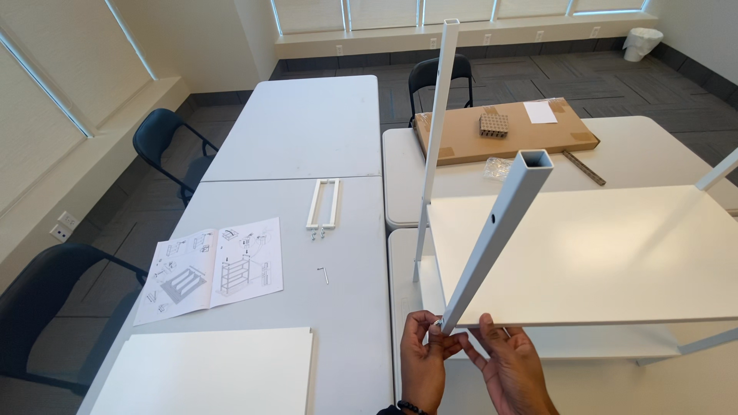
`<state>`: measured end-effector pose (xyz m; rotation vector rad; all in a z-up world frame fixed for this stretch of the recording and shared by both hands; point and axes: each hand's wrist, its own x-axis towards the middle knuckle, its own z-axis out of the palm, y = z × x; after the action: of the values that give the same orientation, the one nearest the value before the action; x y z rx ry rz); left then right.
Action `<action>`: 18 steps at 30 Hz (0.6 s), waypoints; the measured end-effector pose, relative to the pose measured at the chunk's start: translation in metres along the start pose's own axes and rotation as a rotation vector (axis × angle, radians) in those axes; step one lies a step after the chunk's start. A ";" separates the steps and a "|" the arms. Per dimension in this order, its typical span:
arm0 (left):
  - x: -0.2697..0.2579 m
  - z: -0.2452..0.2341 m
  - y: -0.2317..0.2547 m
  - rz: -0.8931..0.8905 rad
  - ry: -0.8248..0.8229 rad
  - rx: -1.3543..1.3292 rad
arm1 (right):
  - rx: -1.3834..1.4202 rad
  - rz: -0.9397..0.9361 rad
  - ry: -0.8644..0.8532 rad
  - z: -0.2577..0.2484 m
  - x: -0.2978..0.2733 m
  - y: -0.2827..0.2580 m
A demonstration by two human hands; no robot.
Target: The person attaches metal support bars to a white shelf board using screws and then places another shelf board onto the partially assembled frame by hand.
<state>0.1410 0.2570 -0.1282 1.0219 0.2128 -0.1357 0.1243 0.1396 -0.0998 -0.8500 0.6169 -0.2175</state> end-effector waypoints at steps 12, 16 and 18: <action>-0.013 -0.011 0.049 0.529 0.074 0.663 | 0.096 -0.025 -0.041 0.006 -0.008 -0.007; -0.017 -0.015 0.058 0.794 -0.025 0.805 | 0.095 -0.037 -0.088 -0.001 -0.004 -0.003; -0.018 -0.014 0.060 0.767 -0.044 0.798 | 0.091 -0.037 -0.097 0.001 -0.006 -0.003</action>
<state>0.1352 0.3001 -0.0807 1.8210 -0.3136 0.4946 0.1198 0.1409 -0.0942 -0.7799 0.4974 -0.2349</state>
